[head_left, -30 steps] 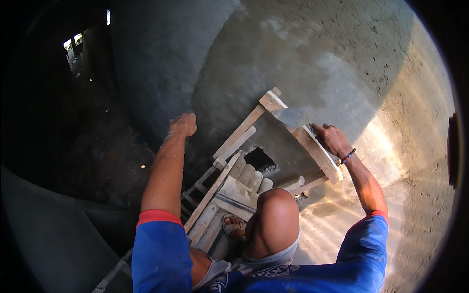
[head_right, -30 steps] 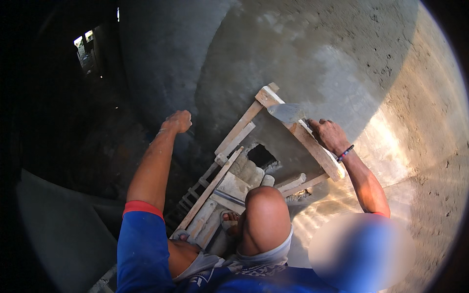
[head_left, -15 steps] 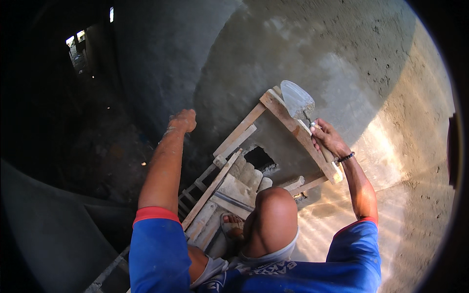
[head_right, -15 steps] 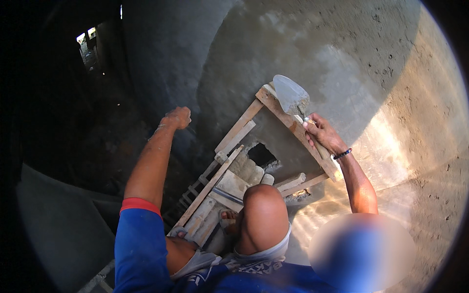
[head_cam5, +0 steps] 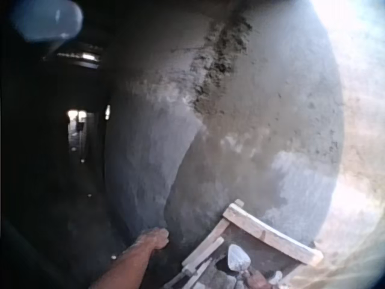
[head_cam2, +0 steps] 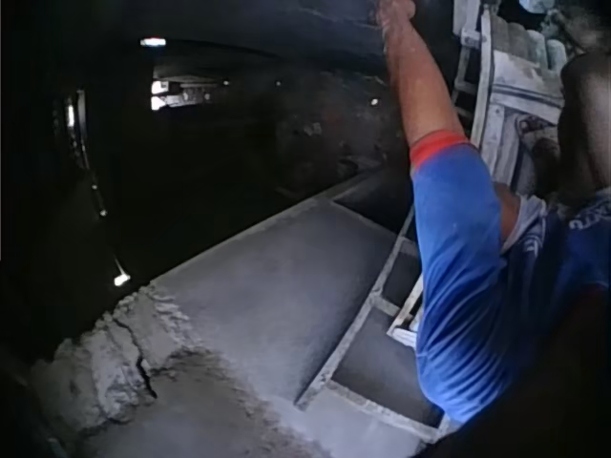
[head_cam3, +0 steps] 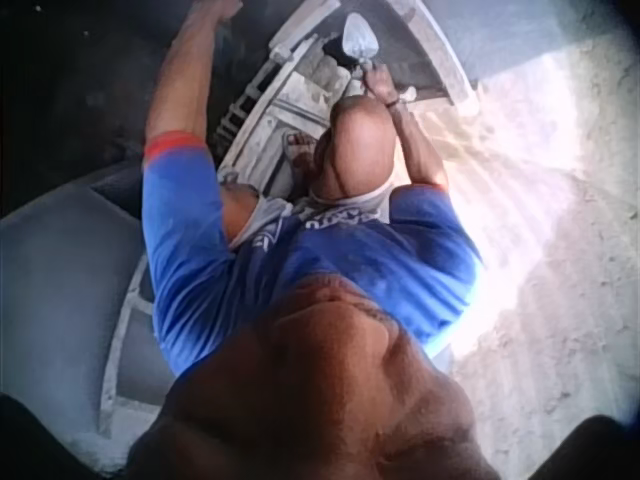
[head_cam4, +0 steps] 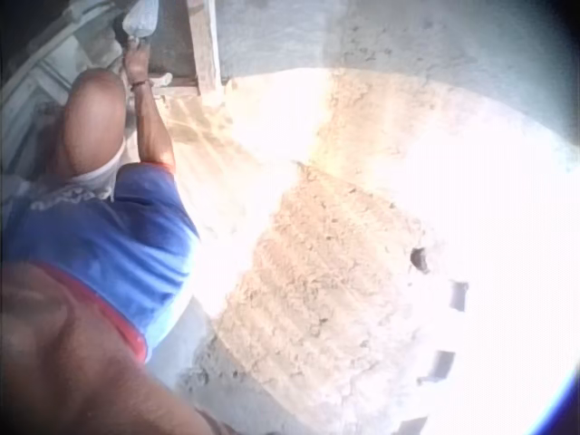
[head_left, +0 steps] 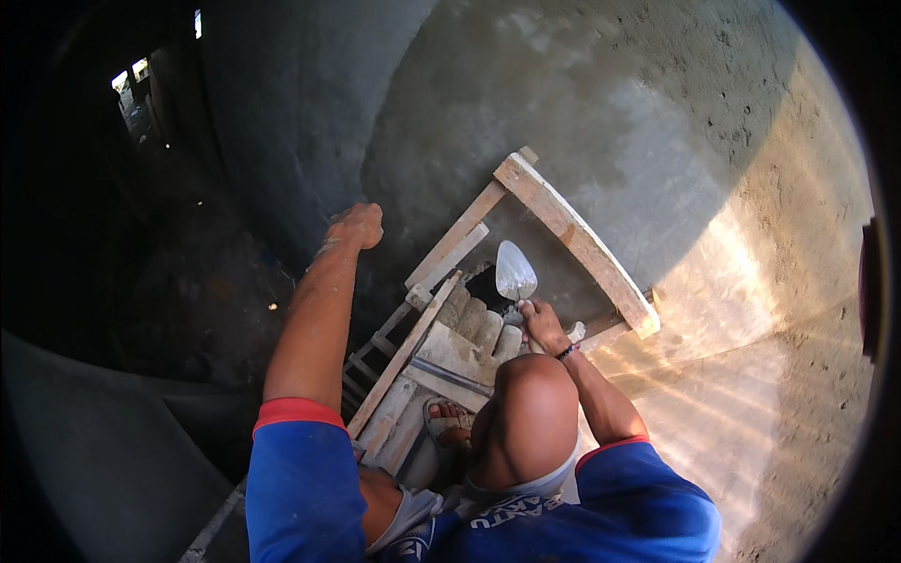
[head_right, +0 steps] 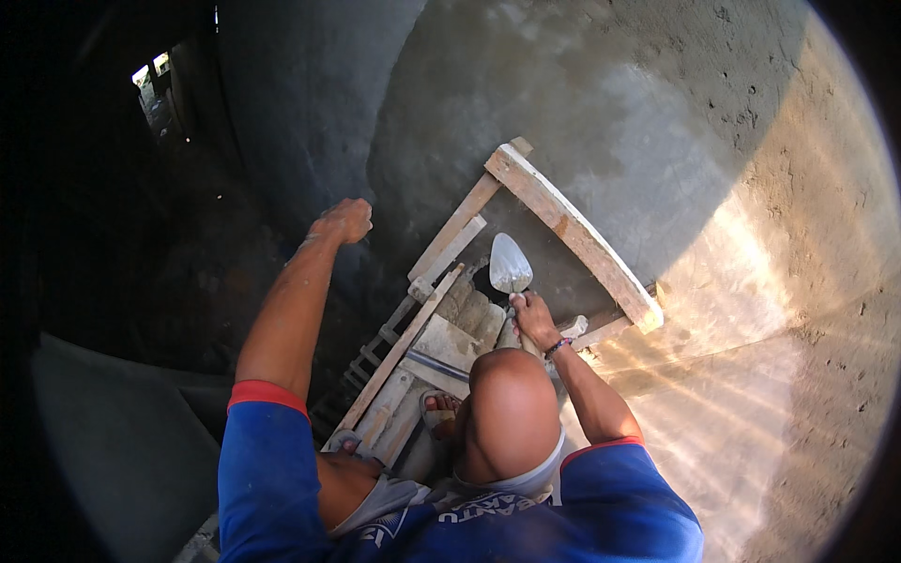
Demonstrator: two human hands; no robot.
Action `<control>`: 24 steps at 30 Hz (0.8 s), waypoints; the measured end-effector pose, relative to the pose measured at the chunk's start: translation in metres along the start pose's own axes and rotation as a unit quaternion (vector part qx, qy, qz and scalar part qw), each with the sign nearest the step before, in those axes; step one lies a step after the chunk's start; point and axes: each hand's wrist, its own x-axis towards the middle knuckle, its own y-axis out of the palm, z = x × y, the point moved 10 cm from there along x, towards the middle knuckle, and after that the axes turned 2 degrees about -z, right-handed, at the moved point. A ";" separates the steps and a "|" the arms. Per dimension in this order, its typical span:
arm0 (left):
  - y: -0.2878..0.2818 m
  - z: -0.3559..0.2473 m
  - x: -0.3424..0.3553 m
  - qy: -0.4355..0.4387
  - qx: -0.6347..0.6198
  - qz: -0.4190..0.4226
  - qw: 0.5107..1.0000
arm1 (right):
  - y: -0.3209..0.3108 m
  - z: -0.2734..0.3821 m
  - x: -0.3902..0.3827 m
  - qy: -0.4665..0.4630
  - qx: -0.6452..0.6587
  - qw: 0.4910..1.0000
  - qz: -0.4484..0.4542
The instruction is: The person stands on a wooden scaffolding structure and uses a trowel to apply and smooth plaster onto a wall, then uses a hammer to secure a wooden board onto the scaffolding and applies plaster to a small brick.
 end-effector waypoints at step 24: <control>0.014 0.006 0.021 0.011 -0.013 0.012 1.000 | -0.141 0.076 -0.089 -0.176 -0.209 0.924 -0.268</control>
